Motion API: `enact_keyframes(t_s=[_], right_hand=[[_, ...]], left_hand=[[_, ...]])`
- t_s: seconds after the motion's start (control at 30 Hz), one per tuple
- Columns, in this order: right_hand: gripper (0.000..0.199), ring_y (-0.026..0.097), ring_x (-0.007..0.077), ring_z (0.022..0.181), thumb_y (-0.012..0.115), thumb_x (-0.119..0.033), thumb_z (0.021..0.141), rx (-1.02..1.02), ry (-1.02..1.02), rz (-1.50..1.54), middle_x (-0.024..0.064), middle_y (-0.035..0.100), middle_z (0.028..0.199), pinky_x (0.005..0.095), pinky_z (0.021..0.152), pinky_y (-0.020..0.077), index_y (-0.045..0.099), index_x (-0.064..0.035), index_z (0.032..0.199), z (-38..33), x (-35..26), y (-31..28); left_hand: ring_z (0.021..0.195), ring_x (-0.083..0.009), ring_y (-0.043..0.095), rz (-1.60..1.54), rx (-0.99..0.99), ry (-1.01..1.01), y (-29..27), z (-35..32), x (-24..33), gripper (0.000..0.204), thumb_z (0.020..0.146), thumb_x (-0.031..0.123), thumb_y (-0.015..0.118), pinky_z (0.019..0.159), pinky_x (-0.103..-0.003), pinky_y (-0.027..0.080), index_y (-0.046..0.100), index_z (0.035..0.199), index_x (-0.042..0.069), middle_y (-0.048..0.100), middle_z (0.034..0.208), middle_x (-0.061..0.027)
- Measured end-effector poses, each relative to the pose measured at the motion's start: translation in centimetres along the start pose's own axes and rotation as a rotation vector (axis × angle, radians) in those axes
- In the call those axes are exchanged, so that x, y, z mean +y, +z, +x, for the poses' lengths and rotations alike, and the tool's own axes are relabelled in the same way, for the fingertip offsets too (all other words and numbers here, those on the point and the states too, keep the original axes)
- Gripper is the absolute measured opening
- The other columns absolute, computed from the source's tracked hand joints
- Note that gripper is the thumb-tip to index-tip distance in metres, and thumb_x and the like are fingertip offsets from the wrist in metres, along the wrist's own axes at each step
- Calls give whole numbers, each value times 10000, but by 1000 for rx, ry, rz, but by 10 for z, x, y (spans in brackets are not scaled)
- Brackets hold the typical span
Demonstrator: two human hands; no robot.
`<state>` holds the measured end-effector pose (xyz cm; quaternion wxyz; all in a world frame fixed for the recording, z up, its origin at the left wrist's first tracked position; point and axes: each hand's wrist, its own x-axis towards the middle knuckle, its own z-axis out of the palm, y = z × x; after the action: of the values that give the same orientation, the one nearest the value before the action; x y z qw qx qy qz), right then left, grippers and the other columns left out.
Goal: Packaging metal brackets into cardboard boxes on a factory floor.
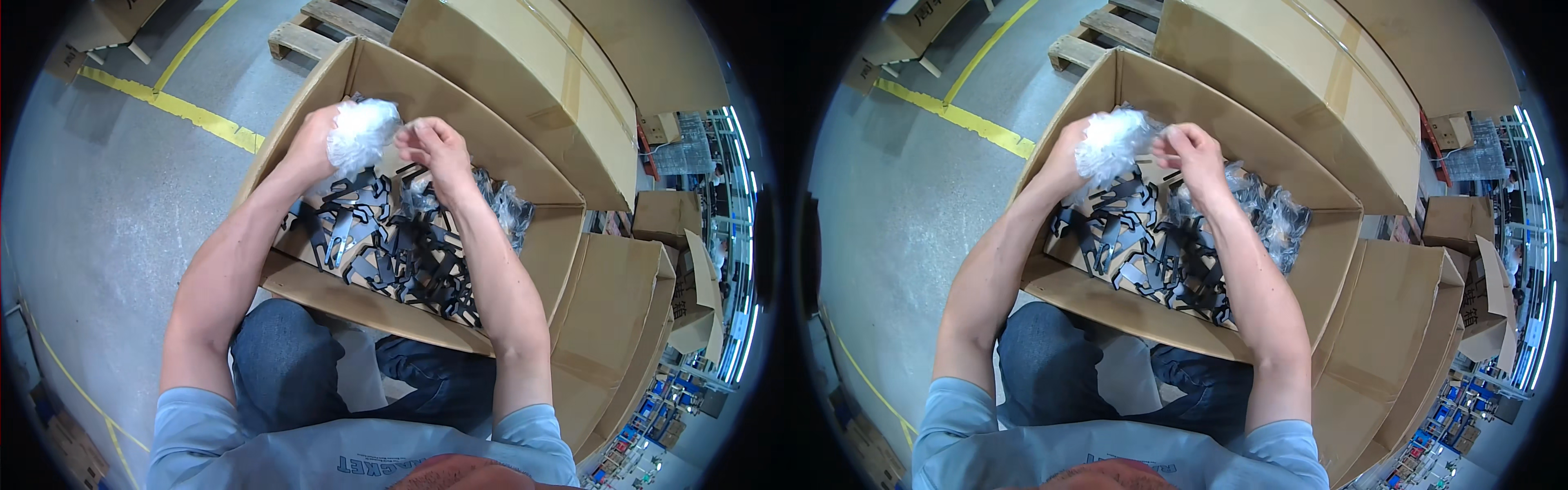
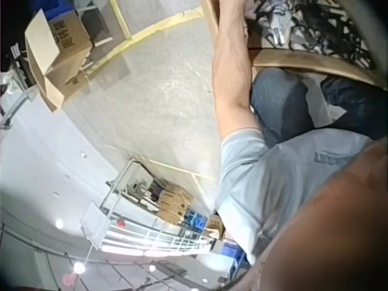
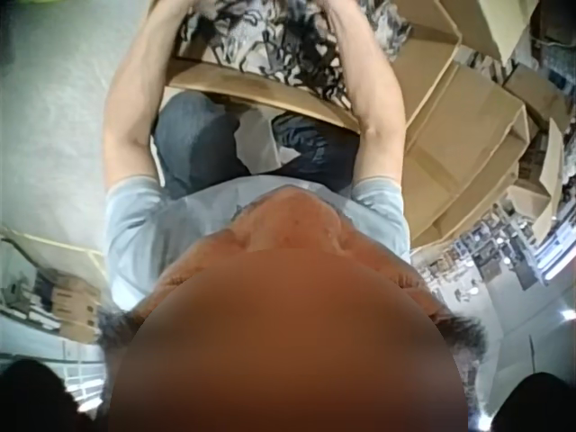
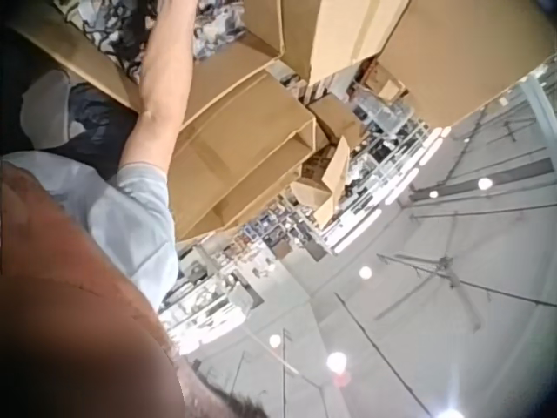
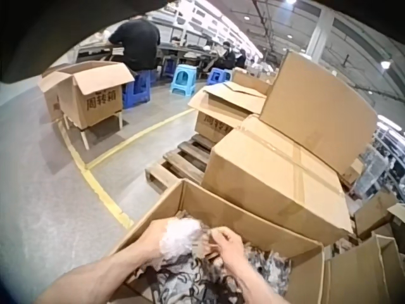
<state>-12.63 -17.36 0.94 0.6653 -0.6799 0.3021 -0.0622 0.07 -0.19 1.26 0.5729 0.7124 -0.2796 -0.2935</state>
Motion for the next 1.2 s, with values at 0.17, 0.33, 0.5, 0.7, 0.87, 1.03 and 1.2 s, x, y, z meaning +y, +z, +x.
enact_keyframes(t_s=[0.17, 0.33, 0.5, 0.7, 0.87, 1.03, 1.2], right_hand=[[206, 625, 291, 699, 576, -186, 887, 60, 30, -982, 107, 690, 869, 369, 706, 511, 707, -34, 933, -3, 65, -25], [231, 635, 341, 819, 599, -228, 897, 151, -140, -1048, 139, 690, 950, 398, 764, 503, 728, -46, 956, 1, 108, -19], [233, 616, 333, 866, 611, -228, 898, 108, -112, -953, 152, 663, 967, 401, 788, 488, 712, -31, 973, 4, 108, -16], [201, 586, 330, 826, 618, -196, 895, 347, -280, -922, 144, 622, 932, 404, 782, 474, 680, -19, 965, -1, 116, -27], [180, 570, 285, 824, 583, -189, 934, 220, -272, -799, 116, 576, 896, 387, 794, 472, 643, -20, 929, -21, 78, -32], [166, 559, 182, 779, 585, -170, 945, 252, -234, -576, 61, 593, 898, 321, 745, 476, 642, -15, 937, -32, 33, -44], [162, 529, 113, 714, 570, -167, 967, 162, -172, -241, 38, 603, 855, 240, 666, 464, 643, -25, 939, -21, -11, -16]], left_hand=[[827, -198, 611, 118, 122, 142, -3, 4, -11, 151, 837, 126, 670, 777, -342, 473, 664, 957, 34, 689, 919, -107], [819, -224, 609, 156, 142, 131, 1, 3, -7, 137, 836, 129, 671, 781, -360, 470, 653, 933, 34, 686, 904, -108], [825, -232, 610, 200, 138, 109, -2, 1, -5, 143, 837, 139, 677, 784, -365, 470, 648, 929, 34, 686, 910, -109], [832, -237, 616, 213, 134, 115, 1, 4, -3, 149, 840, 147, 679, 790, -367, 470, 647, 932, 35, 687, 919, -111], [830, -241, 622, 185, 144, 69, -3, 1, -4, 161, 837, 161, 690, 786, -368, 478, 651, 939, 43, 688, 919, -111], [820, -223, 628, 195, 110, 103, -2, 1, 1, 180, 826, 124, 691, 774, -360, 495, 653, 975, 30, 688, 916, -106], [816, -198, 631, -69, -144, 223, -3, -2, -2, 232, 800, 65, 692, 759, -339, 508, 646, 1017, -1, 689, 919, -96]])
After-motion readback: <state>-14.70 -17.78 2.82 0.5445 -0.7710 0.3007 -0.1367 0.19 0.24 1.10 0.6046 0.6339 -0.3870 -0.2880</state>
